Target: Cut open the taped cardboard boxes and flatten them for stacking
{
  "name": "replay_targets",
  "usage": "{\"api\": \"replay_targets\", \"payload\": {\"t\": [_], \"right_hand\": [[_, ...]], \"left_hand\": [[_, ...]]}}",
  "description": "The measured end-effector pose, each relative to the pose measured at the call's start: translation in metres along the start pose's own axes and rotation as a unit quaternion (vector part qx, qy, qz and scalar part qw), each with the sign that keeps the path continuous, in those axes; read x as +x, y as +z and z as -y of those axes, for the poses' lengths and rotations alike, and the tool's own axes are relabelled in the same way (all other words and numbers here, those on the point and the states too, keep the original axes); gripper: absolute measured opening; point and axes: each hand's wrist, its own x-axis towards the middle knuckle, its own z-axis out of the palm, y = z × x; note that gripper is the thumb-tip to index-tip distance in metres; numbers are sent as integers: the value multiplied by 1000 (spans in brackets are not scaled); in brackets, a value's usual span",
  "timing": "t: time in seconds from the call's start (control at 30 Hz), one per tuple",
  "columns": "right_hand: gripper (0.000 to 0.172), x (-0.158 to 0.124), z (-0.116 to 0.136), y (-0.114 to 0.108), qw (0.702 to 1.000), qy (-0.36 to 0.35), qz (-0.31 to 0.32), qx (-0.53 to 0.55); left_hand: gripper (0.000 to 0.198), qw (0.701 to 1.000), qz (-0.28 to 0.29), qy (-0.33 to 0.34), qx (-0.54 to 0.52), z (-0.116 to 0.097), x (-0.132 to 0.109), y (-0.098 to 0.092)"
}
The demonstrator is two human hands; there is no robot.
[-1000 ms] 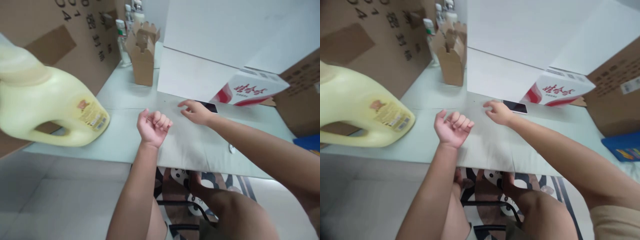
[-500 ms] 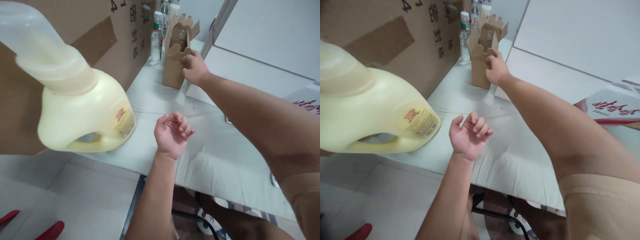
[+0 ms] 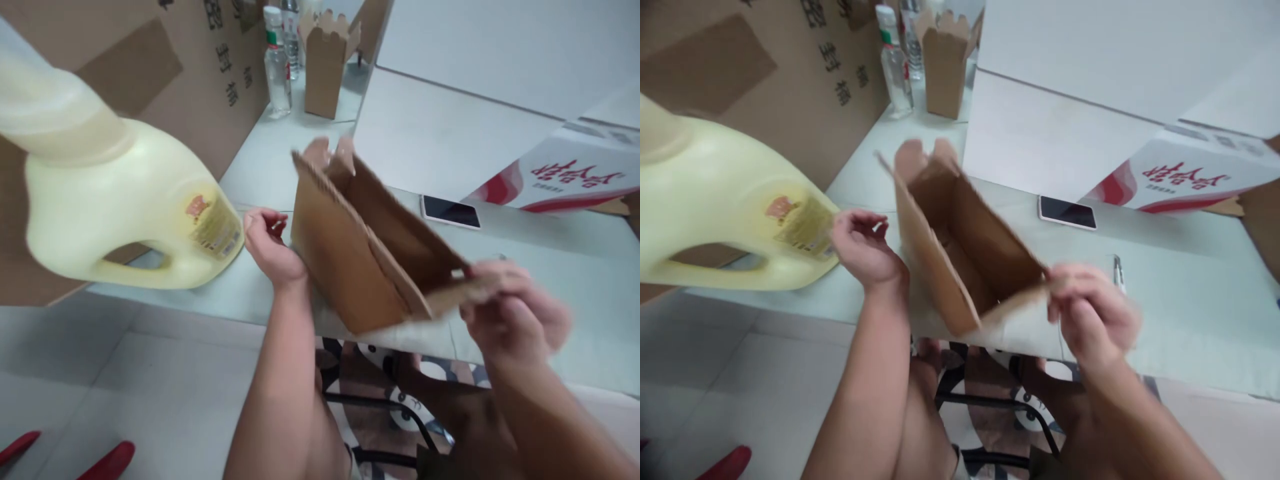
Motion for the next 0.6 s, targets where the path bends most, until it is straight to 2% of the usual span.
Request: {"api": "replay_targets", "payload": {"t": [0.07, 0.13, 0.23, 0.33, 0.47, 0.53, 0.6], "right_hand": [[18, -33, -5, -28, 999, -39, -21, -14], [10, -46, -11, -43, 991, -128, 11, -29], [27, -44, -26, -54, 977, -211, 28, -19], [47, -40, -45, -61, 981, -193, 8, -14], [53, -36, -70, -71, 977, -197, -8, -76], [51, -33, -79, -76, 972, -206, -47, -107], [54, -30, -84, -82, 965, -196, -110, -136]], "left_hand": [[35, 998, 65, -18, -11, 1, -7, 7], [39, 986, 151, -57, -32, 4, -20, 18], [43, 967, 233, -93, -40, 12, -42, 34], [44, 964, 257, -63, -6, 21, -61, 47], [38, 943, 320, 7, 85, 37, -78, 55], [32, 934, 340, 30, 102, 47, -85, 57], [27, 931, 346, 23, 110, 58, -89, 58]]}}
